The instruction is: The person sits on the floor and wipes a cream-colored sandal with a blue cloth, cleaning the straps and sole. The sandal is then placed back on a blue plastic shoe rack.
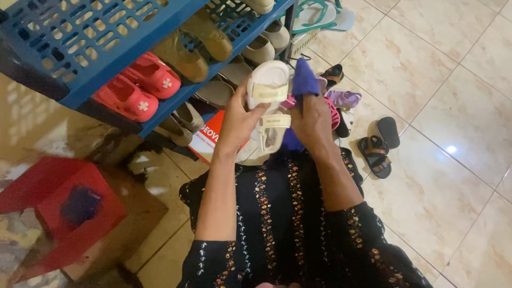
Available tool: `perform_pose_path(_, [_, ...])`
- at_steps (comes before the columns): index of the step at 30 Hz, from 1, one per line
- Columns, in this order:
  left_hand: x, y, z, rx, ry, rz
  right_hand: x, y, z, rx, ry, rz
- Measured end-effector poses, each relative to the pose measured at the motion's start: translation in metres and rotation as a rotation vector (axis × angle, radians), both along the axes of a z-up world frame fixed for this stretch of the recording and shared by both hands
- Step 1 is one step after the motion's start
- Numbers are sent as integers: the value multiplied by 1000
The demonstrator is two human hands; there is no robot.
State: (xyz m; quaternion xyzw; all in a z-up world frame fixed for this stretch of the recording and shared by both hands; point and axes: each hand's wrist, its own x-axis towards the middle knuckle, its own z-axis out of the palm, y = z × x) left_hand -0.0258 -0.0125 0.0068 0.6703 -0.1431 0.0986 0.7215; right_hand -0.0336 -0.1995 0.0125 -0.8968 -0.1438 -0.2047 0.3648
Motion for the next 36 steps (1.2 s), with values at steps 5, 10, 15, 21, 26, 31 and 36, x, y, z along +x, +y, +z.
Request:
perform_pose_path(5, [-12, -2, 29, 615, 78, 368, -18, 22, 14, -4, -18, -45])
perform_pose_path(10, [-11, -4, 12, 747, -128, 482, -28, 37, 31, -297, -210, 127])
perform_pose_path(15, [-17, -13, 27, 768, -41, 353, 3, 23, -2, -132, 32, -5])
perform_pose_path(21, [-17, -12, 18, 593, -180, 362, 26, 1, -13, 408, 169, 180])
perform_pose_path(26, [-9, -19, 3, 261, -122, 288, 26, -4, -1, 674, 375, 202])
perform_pose_path(31, [2, -18, -6, -145, 306, 277, 20, -5, 3, 755, 782, 218])
perform_pose_path(36, [13, -1, -24, -898, 251, 122, 12, -2, -1, 691, 683, 229])
